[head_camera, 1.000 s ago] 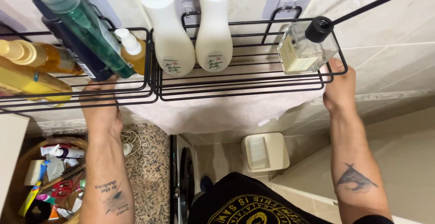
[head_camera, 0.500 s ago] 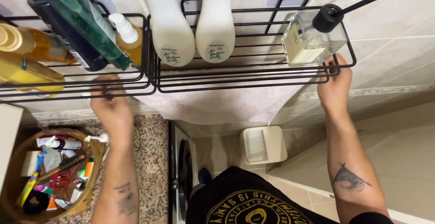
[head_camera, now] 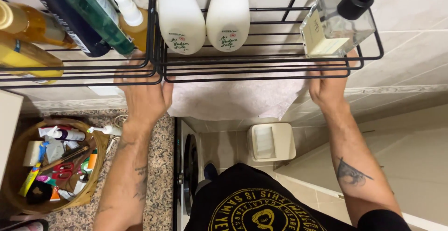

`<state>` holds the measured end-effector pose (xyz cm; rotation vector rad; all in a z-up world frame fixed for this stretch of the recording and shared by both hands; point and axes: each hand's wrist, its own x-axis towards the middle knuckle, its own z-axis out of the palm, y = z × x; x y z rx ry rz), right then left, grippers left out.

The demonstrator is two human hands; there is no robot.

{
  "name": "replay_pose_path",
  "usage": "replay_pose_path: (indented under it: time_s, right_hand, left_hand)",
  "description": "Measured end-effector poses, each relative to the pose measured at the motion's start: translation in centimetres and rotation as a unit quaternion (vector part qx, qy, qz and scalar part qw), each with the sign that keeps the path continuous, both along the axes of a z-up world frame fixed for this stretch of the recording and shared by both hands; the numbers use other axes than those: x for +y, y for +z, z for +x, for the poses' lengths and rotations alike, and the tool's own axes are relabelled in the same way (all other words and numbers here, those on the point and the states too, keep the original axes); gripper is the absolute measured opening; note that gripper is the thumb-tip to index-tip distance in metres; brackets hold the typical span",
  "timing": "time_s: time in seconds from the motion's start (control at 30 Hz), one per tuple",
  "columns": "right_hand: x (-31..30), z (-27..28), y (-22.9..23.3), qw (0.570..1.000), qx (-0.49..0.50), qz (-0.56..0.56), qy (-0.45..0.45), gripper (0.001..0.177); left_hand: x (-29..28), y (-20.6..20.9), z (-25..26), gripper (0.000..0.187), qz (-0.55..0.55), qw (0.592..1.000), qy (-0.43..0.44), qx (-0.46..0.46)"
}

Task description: The user is cleaning a bathroom, hanging a towel, and checking the shower head.

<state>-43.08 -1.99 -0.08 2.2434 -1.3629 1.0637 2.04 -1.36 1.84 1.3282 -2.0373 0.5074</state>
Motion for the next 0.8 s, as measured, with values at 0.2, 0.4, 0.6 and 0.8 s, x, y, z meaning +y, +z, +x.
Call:
replay_pose_path:
  time_s: [0.2,0.4,0.6,0.8]
  right_hand:
    - [1.7,0.2,-9.7,0.867,-0.487,0.034,0.103,0.052]
    - [0.4,-3.7,-19.4,0.793,-0.454,0.402,0.065,0.034]
    - [0.7,-4.9,-25.3,0.797,-0.361,0.484,0.018,0.033]
    - [1.9,-4.3,-24.9,0.608,-0.677,0.354,0.216,0.077]
  left_hand:
    - [0.8,-10.7,0.0,0.040,-0.162,0.932,-0.058,0.319]
    - [0.1,-14.4,2.7,0.057,0.336,0.773,0.037,0.537]
    - [0.3,-15.6,2.6,0.060,0.488,0.701,0.026,0.520]
    - [-0.9,-26.0,6.5,0.083,0.357,0.504,-0.158,0.770]
